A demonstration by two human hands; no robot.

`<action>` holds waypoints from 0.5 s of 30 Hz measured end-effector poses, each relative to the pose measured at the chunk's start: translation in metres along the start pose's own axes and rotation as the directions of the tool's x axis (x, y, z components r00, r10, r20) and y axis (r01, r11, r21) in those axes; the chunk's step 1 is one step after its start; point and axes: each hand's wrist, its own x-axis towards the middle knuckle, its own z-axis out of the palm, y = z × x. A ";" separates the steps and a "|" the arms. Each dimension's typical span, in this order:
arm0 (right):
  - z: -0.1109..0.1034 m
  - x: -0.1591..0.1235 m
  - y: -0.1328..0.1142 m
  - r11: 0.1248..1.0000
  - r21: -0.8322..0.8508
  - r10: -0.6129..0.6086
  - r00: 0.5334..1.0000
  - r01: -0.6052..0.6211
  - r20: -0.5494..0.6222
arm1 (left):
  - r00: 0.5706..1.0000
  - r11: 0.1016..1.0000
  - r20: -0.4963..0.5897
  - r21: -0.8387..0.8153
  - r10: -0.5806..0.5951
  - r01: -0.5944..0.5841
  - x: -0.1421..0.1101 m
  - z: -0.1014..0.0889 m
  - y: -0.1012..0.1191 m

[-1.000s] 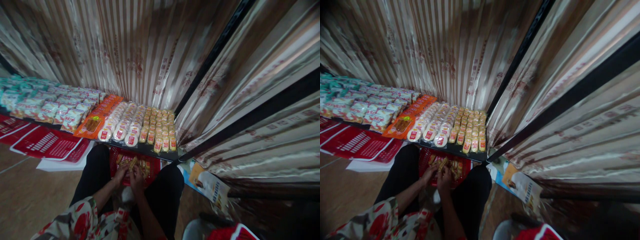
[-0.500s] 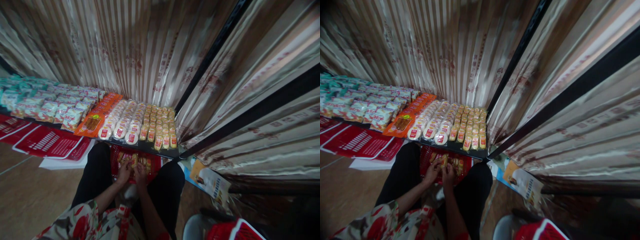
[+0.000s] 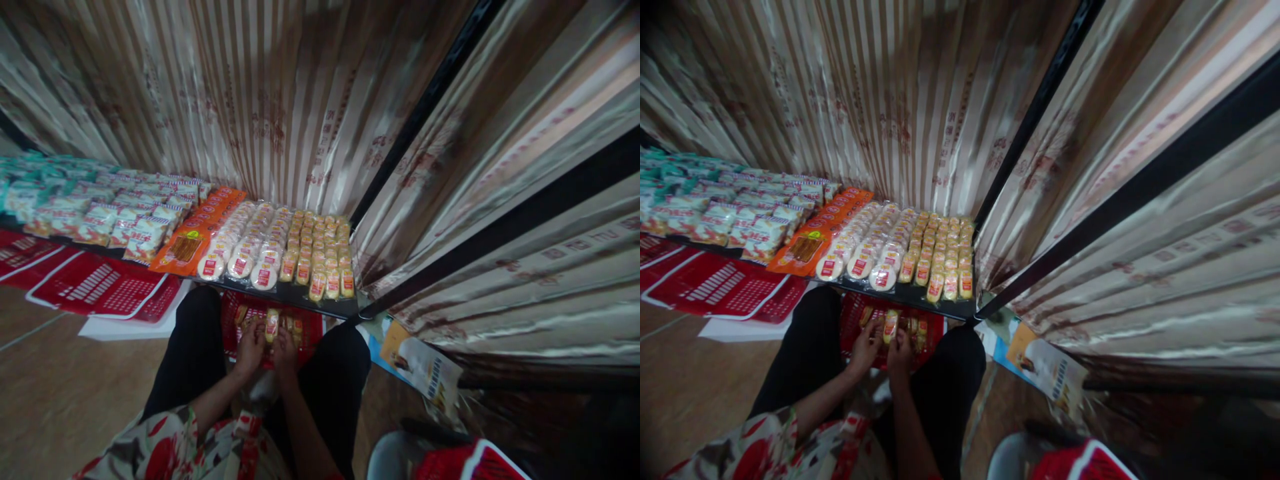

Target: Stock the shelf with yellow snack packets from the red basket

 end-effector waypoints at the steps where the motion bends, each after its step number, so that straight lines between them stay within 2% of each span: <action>1: -0.001 0.000 -0.001 1.000 -0.001 -0.004 1.000 0.004 0.007 | 1.000 1.000 -0.003 0.010 0.002 -0.002 -0.001 0.000 0.000; 11: -0.013 -0.009 -0.015 0.999 -0.032 -0.027 0.997 0.029 0.067 | 0.995 0.993 -0.048 0.088 0.086 -0.082 -0.011 0.001 0.009; 15: -0.020 -0.013 -0.022 0.994 -0.095 -0.053 0.998 0.057 0.046 | 0.996 0.996 0.002 0.031 0.089 -0.089 -0.019 0.000 0.019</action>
